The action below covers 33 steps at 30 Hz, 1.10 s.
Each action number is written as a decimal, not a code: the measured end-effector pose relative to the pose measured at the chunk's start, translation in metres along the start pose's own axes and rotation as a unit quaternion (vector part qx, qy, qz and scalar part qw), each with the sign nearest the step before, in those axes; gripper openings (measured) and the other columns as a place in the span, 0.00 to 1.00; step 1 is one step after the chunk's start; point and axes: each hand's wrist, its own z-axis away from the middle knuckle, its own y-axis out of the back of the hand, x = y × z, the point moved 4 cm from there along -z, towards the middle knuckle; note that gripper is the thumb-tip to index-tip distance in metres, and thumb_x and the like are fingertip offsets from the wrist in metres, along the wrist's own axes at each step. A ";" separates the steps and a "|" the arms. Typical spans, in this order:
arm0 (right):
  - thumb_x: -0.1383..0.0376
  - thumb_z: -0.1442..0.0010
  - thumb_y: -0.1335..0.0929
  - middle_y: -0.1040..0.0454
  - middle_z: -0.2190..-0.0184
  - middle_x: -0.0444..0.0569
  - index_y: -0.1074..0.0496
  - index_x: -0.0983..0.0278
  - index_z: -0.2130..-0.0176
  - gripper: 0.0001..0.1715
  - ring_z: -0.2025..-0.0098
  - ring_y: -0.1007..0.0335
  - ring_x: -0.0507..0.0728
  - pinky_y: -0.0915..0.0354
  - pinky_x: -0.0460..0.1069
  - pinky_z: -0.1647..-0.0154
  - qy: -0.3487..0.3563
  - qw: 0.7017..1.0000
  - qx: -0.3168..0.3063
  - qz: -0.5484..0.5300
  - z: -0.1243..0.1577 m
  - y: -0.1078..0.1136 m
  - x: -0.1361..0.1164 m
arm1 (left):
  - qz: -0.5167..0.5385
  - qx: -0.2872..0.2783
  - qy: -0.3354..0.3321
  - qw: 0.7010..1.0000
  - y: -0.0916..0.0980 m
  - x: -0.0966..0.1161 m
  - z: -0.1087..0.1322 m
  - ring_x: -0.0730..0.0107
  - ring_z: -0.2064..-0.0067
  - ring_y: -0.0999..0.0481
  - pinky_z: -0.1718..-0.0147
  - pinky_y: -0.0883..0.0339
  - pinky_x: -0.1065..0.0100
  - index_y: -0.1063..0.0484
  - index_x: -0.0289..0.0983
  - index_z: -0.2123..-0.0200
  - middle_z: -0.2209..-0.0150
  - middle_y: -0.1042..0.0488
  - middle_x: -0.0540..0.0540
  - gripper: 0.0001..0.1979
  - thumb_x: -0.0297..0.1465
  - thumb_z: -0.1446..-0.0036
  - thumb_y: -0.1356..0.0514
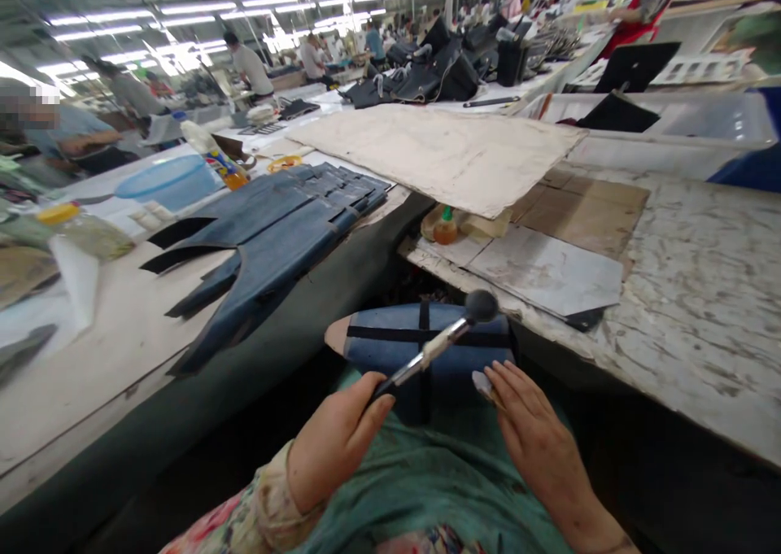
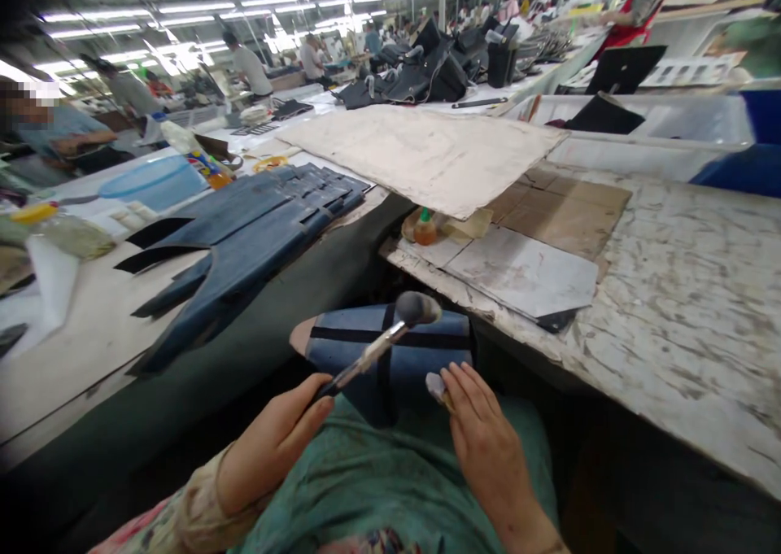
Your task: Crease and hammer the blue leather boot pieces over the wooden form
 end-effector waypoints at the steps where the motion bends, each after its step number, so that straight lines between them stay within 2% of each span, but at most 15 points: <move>1: 0.69 0.40 0.41 0.32 0.46 0.51 0.42 0.64 0.42 0.26 0.42 0.40 0.55 0.36 0.52 0.44 0.002 1.000 0.002 0.000 0.000 0.000 0.000 | 0.006 0.004 0.023 1.000 0.004 -0.010 0.007 0.68 0.66 0.27 0.64 0.35 0.68 0.34 0.39 0.61 0.66 0.26 0.47 0.19 0.44 0.38 0.58; 3: 0.68 0.39 0.41 0.32 0.46 0.52 0.41 0.65 0.43 0.25 0.42 0.40 0.56 0.38 0.52 0.44 0.009 1.000 0.004 0.000 -0.001 0.000 0.001 | 0.004 -0.004 0.072 0.997 0.010 -0.030 0.021 0.68 0.67 0.27 0.65 0.35 0.68 0.34 0.39 0.64 0.68 0.26 0.48 0.19 0.44 0.38 0.57; 5: 0.68 0.39 0.41 0.32 0.47 0.52 0.40 0.66 0.43 0.24 0.43 0.40 0.56 0.39 0.52 0.43 0.014 1.000 0.004 0.000 -0.001 0.000 0.002 | 0.014 -0.002 0.096 0.995 0.014 -0.047 0.035 0.68 0.65 0.26 0.63 0.34 0.69 0.33 0.40 0.63 0.67 0.26 0.49 0.18 0.45 0.38 0.56; 8: 0.66 0.39 0.41 0.32 0.47 0.52 0.39 0.66 0.44 0.24 0.44 0.40 0.56 0.41 0.52 0.43 0.019 1.000 0.006 0.003 -0.003 0.000 0.004 | 0.040 0.062 0.101 0.992 0.022 -0.071 0.054 0.68 0.60 0.26 0.59 0.34 0.71 0.35 0.42 0.56 0.62 0.25 0.50 0.18 0.45 0.39 0.55; 11: 0.66 0.39 0.41 0.32 0.48 0.52 0.39 0.66 0.44 0.23 0.44 0.40 0.56 0.40 0.51 0.44 0.024 1.000 0.016 0.005 -0.004 0.001 0.004 | 0.029 0.101 0.138 0.985 0.026 -0.100 0.069 0.66 0.57 0.25 0.58 0.33 0.72 0.34 0.42 0.56 0.61 0.24 0.49 0.18 0.46 0.40 0.54; 14: 0.65 0.38 0.42 0.30 0.50 0.51 0.38 0.65 0.45 0.22 0.46 0.38 0.55 0.37 0.50 0.47 0.021 0.999 0.022 0.012 -0.006 0.001 0.003 | 0.012 0.105 0.167 0.980 0.031 -0.118 0.065 0.65 0.55 0.26 0.54 0.34 0.71 0.33 0.42 0.56 0.58 0.24 0.49 0.20 0.47 0.40 0.54; 16: 0.65 0.39 0.42 0.29 0.51 0.50 0.37 0.64 0.46 0.22 0.47 0.36 0.55 0.34 0.50 0.49 0.011 1.000 0.021 0.013 -0.009 0.001 0.005 | 0.003 0.112 0.161 0.981 0.038 -0.116 0.048 0.64 0.54 0.26 0.52 0.35 0.68 0.34 0.41 0.54 0.56 0.24 0.48 0.21 0.47 0.40 0.54; 18: 0.66 0.40 0.41 0.28 0.52 0.49 0.37 0.62 0.46 0.21 0.49 0.34 0.54 0.32 0.50 0.50 -0.001 1.000 0.020 0.003 -0.012 0.002 0.009 | -0.010 0.119 0.131 0.984 0.045 -0.102 0.018 0.63 0.53 0.26 0.51 0.35 0.66 0.35 0.40 0.52 0.55 0.25 0.46 0.22 0.47 0.40 0.53; 20: 0.67 0.40 0.40 0.28 0.52 0.48 0.36 0.61 0.47 0.21 0.49 0.33 0.54 0.30 0.50 0.51 -0.014 1.000 0.018 -0.012 -0.014 0.004 0.013 | -0.028 0.126 0.075 0.989 0.053 -0.078 -0.022 0.62 0.52 0.26 0.51 0.35 0.64 0.36 0.39 0.50 0.53 0.25 0.44 0.21 0.44 0.40 0.53; 24: 0.67 0.41 0.40 0.28 0.51 0.50 0.35 0.62 0.48 0.21 0.49 0.32 0.55 0.29 0.51 0.51 -0.045 0.998 0.030 -0.021 -0.017 0.007 0.018 | -0.097 0.143 -0.054 0.984 0.065 -0.010 -0.119 0.62 0.57 0.24 0.56 0.33 0.64 0.35 0.34 0.49 0.58 0.24 0.42 0.18 0.35 0.41 0.51; 27: 0.68 0.41 0.39 0.28 0.49 0.50 0.34 0.62 0.48 0.21 0.48 0.32 0.55 0.28 0.50 0.52 -0.052 0.998 0.035 0.001 -0.017 0.007 0.017 | -0.148 0.179 -0.162 0.959 0.072 0.048 -0.183 0.64 0.53 0.26 0.54 0.36 0.66 0.37 0.25 0.49 0.56 0.25 0.38 0.23 0.33 0.40 0.58; 30: 0.68 0.42 0.39 0.29 0.48 0.50 0.33 0.63 0.49 0.21 0.48 0.31 0.54 0.28 0.50 0.52 -0.053 0.997 0.030 0.038 -0.018 0.010 0.015 | -0.141 0.200 -0.214 0.946 0.075 0.087 -0.226 0.68 0.52 0.28 0.54 0.38 0.71 0.38 0.18 0.51 0.53 0.28 0.35 0.27 0.30 0.41 0.65; 33: 0.69 0.42 0.39 0.28 0.49 0.51 0.31 0.64 0.50 0.21 0.49 0.30 0.54 0.28 0.47 0.53 -0.059 0.997 0.019 0.052 -0.024 0.012 0.013 | -0.124 0.199 -0.210 0.949 0.075 0.094 -0.249 0.73 0.55 0.26 0.59 0.37 0.77 0.37 0.17 0.57 0.54 0.28 0.33 0.24 0.27 0.42 0.65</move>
